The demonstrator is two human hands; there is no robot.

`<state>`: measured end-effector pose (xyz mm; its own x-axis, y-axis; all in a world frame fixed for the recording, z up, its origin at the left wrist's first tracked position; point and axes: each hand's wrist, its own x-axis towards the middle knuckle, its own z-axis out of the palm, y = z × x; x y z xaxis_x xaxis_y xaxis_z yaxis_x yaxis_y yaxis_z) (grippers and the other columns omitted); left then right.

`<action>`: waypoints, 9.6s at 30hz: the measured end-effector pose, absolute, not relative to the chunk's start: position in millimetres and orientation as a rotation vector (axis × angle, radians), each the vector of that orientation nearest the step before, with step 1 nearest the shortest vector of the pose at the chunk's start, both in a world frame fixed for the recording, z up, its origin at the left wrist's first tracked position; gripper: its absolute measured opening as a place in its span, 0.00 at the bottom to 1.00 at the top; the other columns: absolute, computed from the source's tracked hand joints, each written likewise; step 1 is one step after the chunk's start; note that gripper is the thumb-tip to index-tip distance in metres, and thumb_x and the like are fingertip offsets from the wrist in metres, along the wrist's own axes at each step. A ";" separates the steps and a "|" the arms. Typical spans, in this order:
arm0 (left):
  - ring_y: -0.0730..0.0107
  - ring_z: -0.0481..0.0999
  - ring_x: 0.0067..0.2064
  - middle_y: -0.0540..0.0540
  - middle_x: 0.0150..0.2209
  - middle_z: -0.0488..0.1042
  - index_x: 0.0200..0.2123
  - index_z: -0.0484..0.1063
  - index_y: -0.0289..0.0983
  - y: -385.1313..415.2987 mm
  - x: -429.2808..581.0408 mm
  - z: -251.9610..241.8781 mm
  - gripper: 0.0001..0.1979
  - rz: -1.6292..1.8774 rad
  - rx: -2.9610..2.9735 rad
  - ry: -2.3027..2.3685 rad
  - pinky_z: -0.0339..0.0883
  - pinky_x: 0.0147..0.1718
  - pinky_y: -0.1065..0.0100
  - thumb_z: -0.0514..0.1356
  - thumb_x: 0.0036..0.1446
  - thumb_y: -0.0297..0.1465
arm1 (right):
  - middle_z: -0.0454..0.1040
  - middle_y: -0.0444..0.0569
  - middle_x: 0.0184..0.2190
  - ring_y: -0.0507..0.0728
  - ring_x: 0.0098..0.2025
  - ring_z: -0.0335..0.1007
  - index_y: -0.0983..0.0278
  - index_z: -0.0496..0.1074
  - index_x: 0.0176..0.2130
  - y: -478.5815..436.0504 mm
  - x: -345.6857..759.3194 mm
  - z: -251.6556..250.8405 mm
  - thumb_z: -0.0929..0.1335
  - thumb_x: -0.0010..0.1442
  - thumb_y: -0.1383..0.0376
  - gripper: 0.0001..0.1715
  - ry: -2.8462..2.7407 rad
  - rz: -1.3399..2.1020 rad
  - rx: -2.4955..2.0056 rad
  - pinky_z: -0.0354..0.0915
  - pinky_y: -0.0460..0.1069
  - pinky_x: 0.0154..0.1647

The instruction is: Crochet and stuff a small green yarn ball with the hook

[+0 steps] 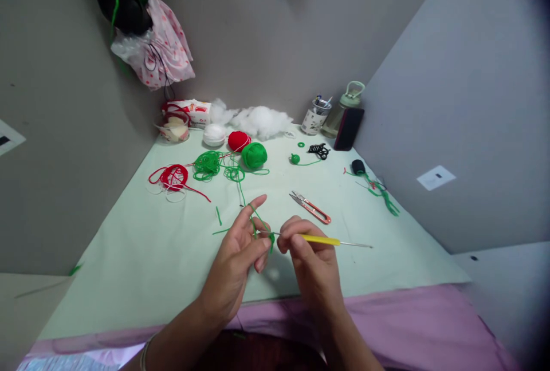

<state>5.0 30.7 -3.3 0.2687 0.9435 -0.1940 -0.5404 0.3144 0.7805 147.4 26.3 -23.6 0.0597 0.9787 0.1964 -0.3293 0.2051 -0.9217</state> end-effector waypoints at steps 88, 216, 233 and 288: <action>0.83 0.65 0.25 0.53 0.33 0.70 0.59 0.76 0.41 36.8 -2.2 -0.6 0.28 1.085 0.812 0.840 0.61 0.25 0.76 0.73 0.55 0.34 | 0.82 0.52 0.41 0.56 0.42 0.80 0.61 0.75 0.52 13.2 159.2 -13.7 0.64 0.70 0.74 0.16 -1.810 0.216 -0.904 0.76 0.50 0.42; 0.89 0.46 0.20 0.60 0.22 0.56 0.50 0.81 0.32 42.4 2.9 4.3 0.21 0.978 0.382 0.623 0.47 0.17 0.82 0.75 0.51 0.29 | 0.79 0.48 0.36 0.55 0.36 0.75 0.56 0.81 0.47 20.6 160.5 -12.3 0.67 0.68 0.74 0.17 -1.498 0.368 -0.925 0.73 0.50 0.34; 0.87 0.50 0.21 0.57 0.26 0.61 0.57 0.76 0.32 40.1 1.9 7.2 0.24 0.960 0.412 0.587 0.50 0.19 0.81 0.71 0.57 0.28 | 0.77 0.48 0.35 0.52 0.30 0.72 0.58 0.82 0.41 30.3 156.8 -19.6 0.70 0.69 0.63 0.08 -1.168 0.846 -0.813 0.71 0.49 0.32; 0.81 0.65 0.24 0.50 0.32 0.73 0.55 0.73 0.32 94.6 -4.0 -16.7 0.31 0.884 0.766 0.671 0.56 0.21 0.75 0.74 0.50 0.36 | 0.77 0.49 0.36 0.50 0.25 0.70 0.59 0.84 0.37 70.3 156.4 -40.1 0.76 0.62 0.59 0.07 -1.107 1.031 -0.987 0.68 0.46 0.24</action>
